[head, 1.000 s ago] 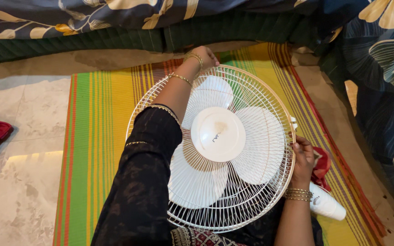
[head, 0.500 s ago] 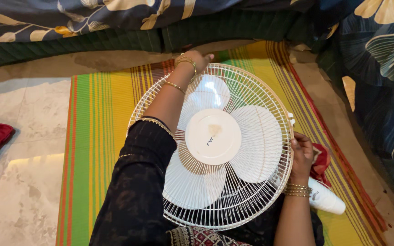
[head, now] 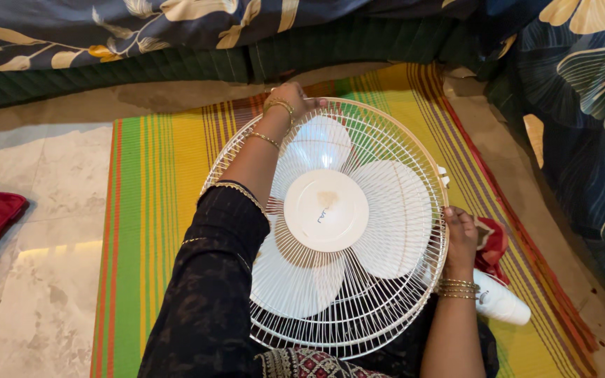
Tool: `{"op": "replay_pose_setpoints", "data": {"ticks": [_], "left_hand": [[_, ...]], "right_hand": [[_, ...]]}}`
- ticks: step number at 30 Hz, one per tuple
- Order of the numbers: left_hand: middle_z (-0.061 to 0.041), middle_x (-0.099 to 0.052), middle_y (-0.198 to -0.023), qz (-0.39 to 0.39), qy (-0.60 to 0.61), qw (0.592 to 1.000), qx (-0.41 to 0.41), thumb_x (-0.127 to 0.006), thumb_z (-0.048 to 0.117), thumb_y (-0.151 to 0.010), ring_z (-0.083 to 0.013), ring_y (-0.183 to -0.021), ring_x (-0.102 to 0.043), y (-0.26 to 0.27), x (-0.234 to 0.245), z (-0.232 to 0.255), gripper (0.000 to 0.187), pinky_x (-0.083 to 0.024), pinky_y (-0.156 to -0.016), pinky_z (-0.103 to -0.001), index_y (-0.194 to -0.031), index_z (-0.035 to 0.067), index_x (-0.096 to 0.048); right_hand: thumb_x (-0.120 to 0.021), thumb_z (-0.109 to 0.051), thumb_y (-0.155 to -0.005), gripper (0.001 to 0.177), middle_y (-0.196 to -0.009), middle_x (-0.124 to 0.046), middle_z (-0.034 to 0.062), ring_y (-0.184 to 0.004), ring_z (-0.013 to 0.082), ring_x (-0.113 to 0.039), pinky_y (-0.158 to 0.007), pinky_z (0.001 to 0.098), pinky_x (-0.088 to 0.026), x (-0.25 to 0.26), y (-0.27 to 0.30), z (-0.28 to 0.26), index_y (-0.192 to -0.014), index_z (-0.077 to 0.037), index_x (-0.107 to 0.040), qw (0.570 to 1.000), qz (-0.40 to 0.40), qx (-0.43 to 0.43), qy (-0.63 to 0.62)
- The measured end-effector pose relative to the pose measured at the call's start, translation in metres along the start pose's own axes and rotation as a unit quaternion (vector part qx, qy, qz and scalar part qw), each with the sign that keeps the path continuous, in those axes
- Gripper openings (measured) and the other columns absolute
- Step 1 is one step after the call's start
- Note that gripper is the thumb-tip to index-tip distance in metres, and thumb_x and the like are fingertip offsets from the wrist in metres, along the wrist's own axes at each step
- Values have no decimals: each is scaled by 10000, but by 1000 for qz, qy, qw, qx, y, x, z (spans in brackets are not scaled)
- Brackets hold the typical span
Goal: The person aligns and attaches the front and back grilles to a pedestal fan motor housing, pressing parts together and checking the fit by hand.
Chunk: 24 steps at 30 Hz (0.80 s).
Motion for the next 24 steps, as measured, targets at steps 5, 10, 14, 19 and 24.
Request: {"op": "replay_pose_setpoints", "data": {"ticks": [5,10,14,19,24], "left_hand": [[-138,-742,-1155,-13,5,999,40,-762,740,-711,-289,-1099,-707,10,7,7,749,-535,-958,-425,-1074,86,-735],[-127,-721,-1210,-27,4,1000,10,-683,645,-817,-270,-1134,-700,30,24,24,642,-540,-978,-419,-1139,91,-716],[-195,-583,-1379,-41,-45,996,-60,-510,684,-956,-367,-1288,-545,65,60,-1,756,-444,-1045,-490,-1362,49,-573],[-223,-485,-1527,-92,70,990,79,-533,664,-903,-351,-1398,-503,154,78,-116,892,-408,-1143,-464,-1541,56,-402],[-103,-648,-1360,-15,292,948,128,-467,609,-928,-235,-1210,-623,287,20,-224,765,-489,-957,-466,-1487,87,-479]], "right_hand": [[-731,-231,-1003,250,-982,-715,53,-796,97,-653,-737,229,-550,1,-3,2,-1116,-25,-644,1000,4,-1,-4],[-699,-205,-1012,222,-996,-712,54,-820,99,-649,-754,232,-545,3,-2,2,-1129,-25,-646,1000,0,8,21],[-660,-171,-1024,197,-1022,-710,43,-870,99,-653,-791,235,-544,5,1,1,-1153,-22,-651,1000,-1,14,24],[-618,-156,-1053,193,-1071,-707,46,-937,113,-656,-855,241,-536,1,5,-1,-1175,-10,-652,1000,-15,20,9],[-557,-220,-1091,254,-1102,-699,59,-987,127,-652,-880,248,-520,-16,20,-14,-1202,-10,-648,999,-14,27,20]]}}
Point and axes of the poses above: each hand's wrist, its own y-axis away from the middle knuckle, its own x-axis out of the back of the hand, z = x × y, the point moved 1 cm from there along -y, towards the middle knuckle
